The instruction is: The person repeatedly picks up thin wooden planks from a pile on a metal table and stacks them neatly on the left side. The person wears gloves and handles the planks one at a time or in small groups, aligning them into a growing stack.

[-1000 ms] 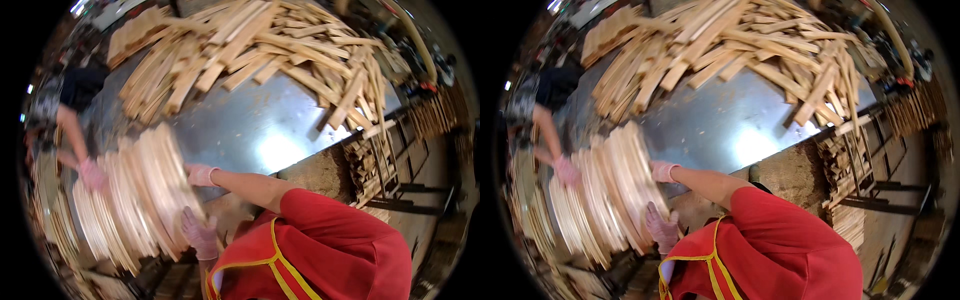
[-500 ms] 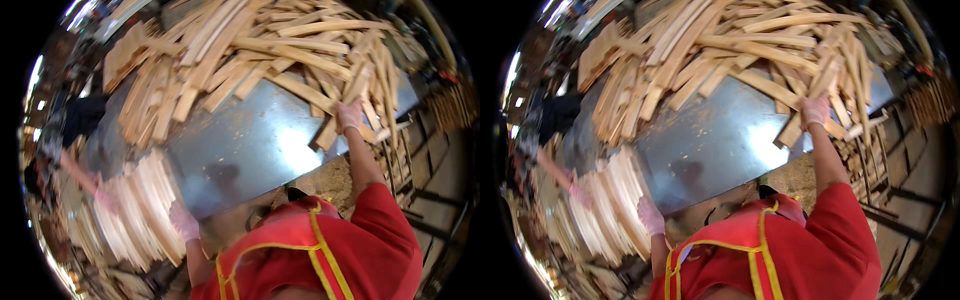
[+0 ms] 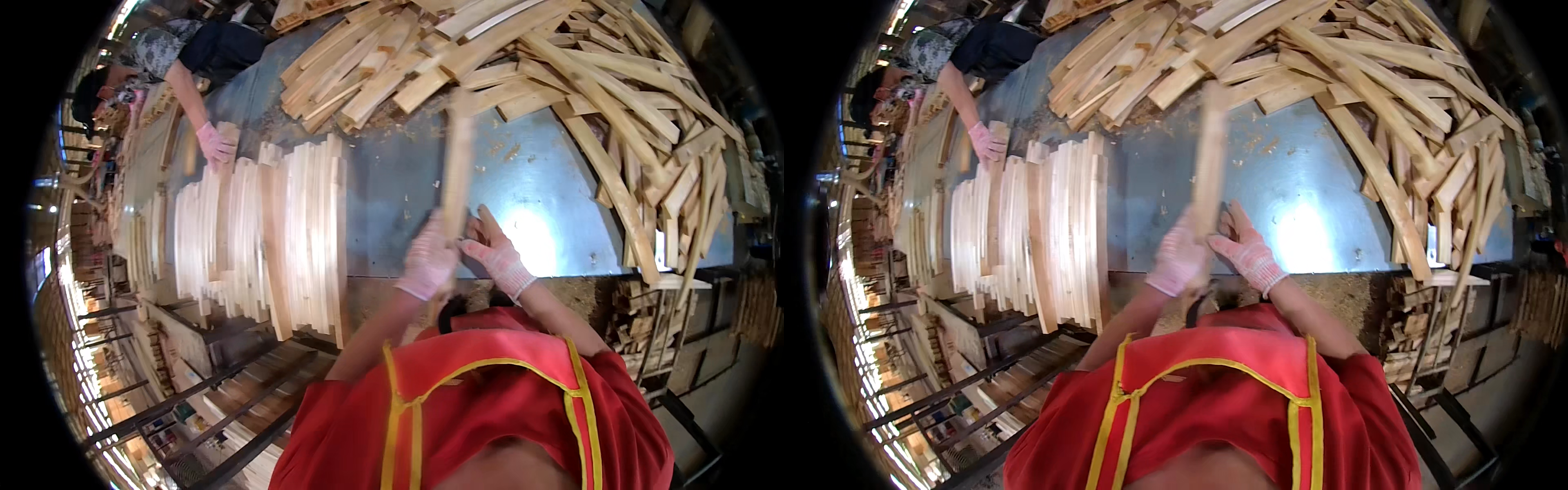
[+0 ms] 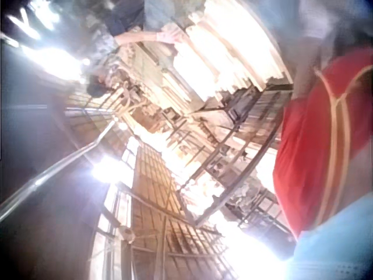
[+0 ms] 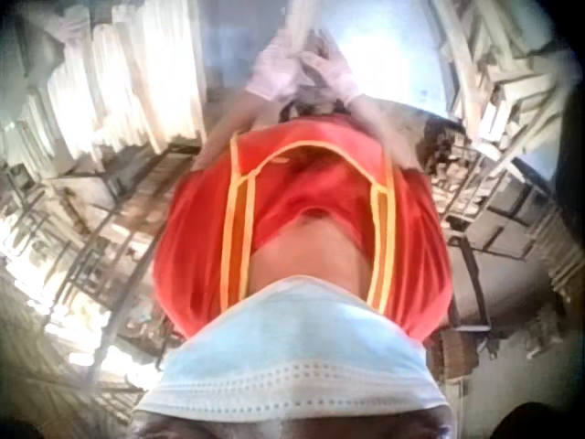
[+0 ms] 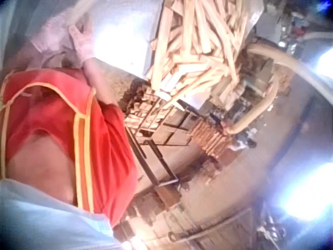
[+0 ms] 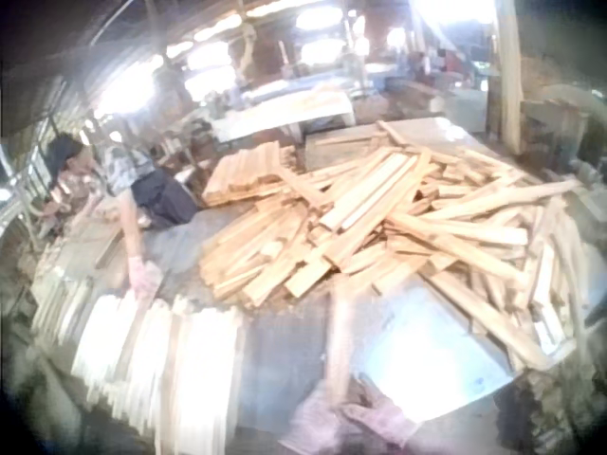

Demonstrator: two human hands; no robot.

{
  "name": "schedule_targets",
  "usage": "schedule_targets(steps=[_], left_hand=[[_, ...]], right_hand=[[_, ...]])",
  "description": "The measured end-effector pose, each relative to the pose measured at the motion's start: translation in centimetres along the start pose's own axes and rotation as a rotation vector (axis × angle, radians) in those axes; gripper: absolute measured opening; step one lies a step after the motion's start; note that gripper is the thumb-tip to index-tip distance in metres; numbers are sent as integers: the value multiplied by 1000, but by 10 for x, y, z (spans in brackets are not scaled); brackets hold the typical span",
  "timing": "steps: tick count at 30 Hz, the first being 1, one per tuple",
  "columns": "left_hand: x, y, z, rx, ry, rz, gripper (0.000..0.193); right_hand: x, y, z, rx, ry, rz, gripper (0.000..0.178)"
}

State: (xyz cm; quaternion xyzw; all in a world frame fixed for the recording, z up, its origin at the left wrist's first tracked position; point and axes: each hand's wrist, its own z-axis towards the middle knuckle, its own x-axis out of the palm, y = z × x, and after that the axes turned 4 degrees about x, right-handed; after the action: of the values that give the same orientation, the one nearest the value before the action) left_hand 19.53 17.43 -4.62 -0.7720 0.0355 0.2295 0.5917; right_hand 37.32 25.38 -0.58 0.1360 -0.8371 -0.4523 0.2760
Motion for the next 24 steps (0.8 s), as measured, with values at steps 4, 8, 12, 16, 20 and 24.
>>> schedule_targets(steps=[4, 8, 12, 16, 20, 24], left_hand=[[-77, 7, -30, 84, -121, 769, 66], [-139, 38, -59, -214, -79, 1318, 75], [-147, 34, -55, -357, -129, 1292, 87], [-132, 27, -49, -184, -148, 1245, 91], [-77, 4, -41, 99, -16, 1133, 89], [6, -37, -11, 198, 185, 897, 91]], right_hand=[[-74, 3, 6, -144, -216, -387, 84], [-173, 53, -3, -169, -809, -1221, 81], [-246, 87, -34, 215, -1103, -1605, 84], [-263, 105, -49, 524, -995, -1479, 79], [-200, 88, -39, 696, -457, -1535, 60], [-125, 86, -42, 427, 126, -1193, 74]])
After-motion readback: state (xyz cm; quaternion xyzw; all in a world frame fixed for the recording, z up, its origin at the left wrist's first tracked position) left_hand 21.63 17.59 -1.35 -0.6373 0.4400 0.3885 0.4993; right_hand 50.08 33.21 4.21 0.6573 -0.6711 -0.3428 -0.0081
